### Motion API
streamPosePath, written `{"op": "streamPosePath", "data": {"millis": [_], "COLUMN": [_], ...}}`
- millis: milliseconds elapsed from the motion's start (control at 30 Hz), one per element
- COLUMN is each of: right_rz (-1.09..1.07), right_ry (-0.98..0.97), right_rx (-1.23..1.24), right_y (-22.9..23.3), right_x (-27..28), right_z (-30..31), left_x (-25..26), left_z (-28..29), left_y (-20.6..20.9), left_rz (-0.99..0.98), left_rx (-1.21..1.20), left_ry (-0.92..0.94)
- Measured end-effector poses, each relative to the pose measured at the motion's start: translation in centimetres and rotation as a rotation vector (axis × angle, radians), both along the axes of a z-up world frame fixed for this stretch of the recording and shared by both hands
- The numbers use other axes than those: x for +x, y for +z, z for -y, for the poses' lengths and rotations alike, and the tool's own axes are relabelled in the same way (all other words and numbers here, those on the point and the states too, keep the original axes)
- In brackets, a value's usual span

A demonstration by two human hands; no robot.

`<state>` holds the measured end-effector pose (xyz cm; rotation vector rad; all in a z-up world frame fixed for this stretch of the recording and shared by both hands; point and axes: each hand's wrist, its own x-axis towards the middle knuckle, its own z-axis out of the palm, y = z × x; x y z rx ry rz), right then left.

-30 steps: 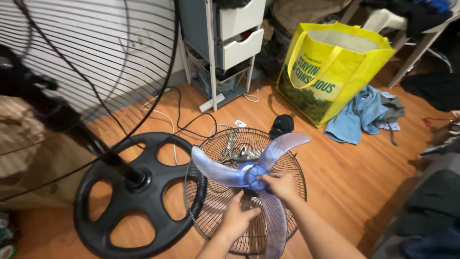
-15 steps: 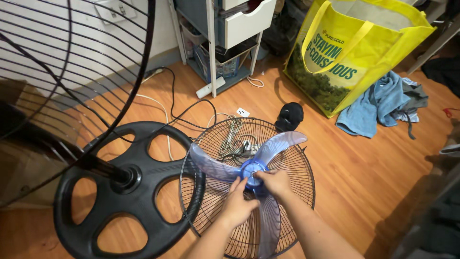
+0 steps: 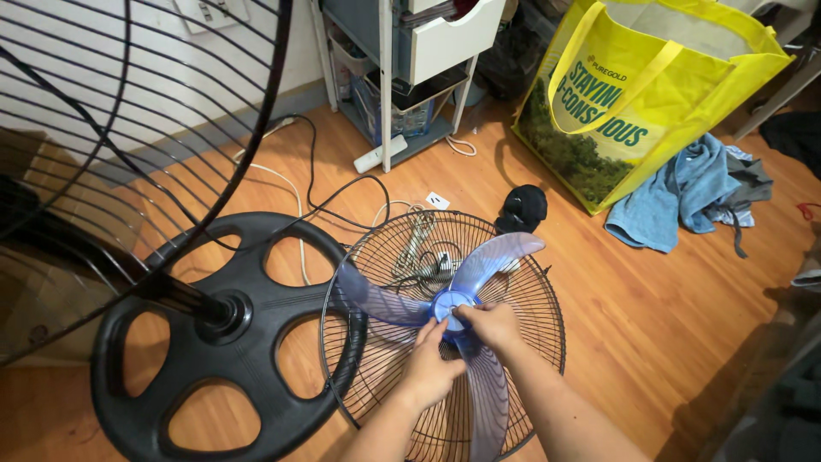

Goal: The person removes the front grille of a standing electric fan, then unscrews the central hub nut to detach the fan blades. The rear grille is also removed. The person places the removed components on the floor and continues to manipulate the central hub area.

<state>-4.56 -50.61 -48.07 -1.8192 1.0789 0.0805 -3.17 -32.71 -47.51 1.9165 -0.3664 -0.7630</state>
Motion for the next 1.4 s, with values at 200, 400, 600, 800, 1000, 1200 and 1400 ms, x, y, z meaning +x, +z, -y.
{"op": "streamPosePath", "data": {"millis": [200, 400, 600, 800, 1000, 1200, 1400], "right_rz": [-0.04, 0.026, -0.054, -0.042, -0.053, 0.176, 0.935], "right_ry": [0.022, -0.011, 0.026, 0.062, 0.096, 0.002, -0.09], "right_rx": [-0.119, -0.074, -0.111, -0.232, -0.315, -0.478, -0.242], "right_y": [-0.5, -0.8, -0.8, -2.8, -6.1, -4.6, 9.4], "right_x": [0.3, 0.5, 0.2, 0.0, 0.1, 1.9, 7.9], "right_z": [-0.4, -1.1, -1.9, -1.7, 0.1, 2.2, -4.8], "left_x": [-0.3, -0.4, -0.5, -0.6, 0.1, 4.5, 6.7], "left_z": [-0.8, -2.5, -4.1, -5.4, -5.6, -8.8, -17.5], "left_y": [1.2, 0.6, 0.1, -0.6, -1.2, 4.3, 18.8], "left_rz": [-0.044, -0.025, -0.029, -0.049, 0.056, 0.379, 0.739], "left_rx": [0.035, 0.02, 0.045, 0.05, -0.01, -0.13, -0.335], "left_ry": [-0.024, 0.007, 0.034, 0.03, 0.074, 0.103, 0.117]}}
